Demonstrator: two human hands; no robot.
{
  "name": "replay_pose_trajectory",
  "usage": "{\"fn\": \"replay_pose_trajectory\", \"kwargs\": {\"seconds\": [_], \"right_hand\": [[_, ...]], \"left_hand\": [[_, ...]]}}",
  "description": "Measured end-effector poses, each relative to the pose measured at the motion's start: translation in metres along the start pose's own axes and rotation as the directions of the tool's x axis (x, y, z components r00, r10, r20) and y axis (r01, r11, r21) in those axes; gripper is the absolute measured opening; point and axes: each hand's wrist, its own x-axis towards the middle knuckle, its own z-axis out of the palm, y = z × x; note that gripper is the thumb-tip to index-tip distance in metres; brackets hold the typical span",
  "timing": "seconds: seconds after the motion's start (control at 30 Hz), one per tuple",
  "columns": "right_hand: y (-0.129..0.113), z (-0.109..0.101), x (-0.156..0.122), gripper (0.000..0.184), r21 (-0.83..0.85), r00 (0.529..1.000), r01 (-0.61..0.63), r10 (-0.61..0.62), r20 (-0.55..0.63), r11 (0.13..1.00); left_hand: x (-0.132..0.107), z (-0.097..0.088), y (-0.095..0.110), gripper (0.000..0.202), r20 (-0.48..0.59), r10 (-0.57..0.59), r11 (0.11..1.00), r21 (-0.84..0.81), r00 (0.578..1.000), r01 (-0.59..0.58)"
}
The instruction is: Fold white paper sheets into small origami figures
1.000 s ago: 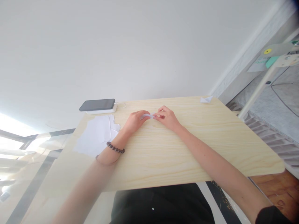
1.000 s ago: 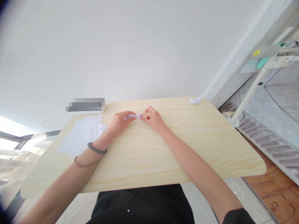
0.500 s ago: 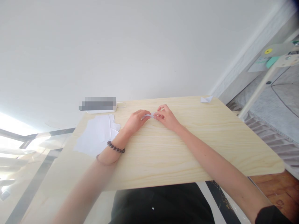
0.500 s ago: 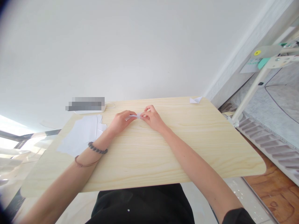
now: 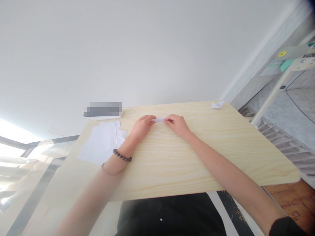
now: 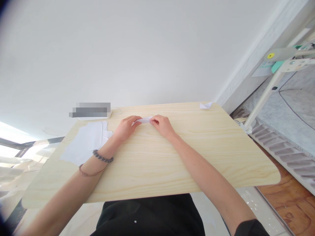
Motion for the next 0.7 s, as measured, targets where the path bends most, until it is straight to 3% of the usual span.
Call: {"fn": "replay_pose_trajectory", "kwargs": {"seconds": [0.3, 0.53, 0.7], "right_hand": [[-0.0029, -0.001, -0.0002, 0.015, 0.015, 1.0, 0.027, -0.027, 0.015, 1.0], [-0.0022, -0.0006, -0.0013, 0.019, 0.06, 1.0, -0.027, 0.027, 0.004, 0.998], [-0.0015, 0.0006, -0.0018, 0.018, 0.1, 0.997, -0.076, 0.077, -0.011, 0.992]], "left_hand": [[0.0003, -0.0006, 0.0008, 0.02, -0.079, 0.15, 0.986, 0.079, 0.985, -0.144], [-0.001, -0.0036, 0.0066, 0.026, 0.004, 0.02, 0.999, 0.045, 1.0, -0.02], [-0.0003, -0.0043, 0.0082, 0.024, -0.029, -0.013, 0.999, 0.034, 1.0, 0.014]]}}
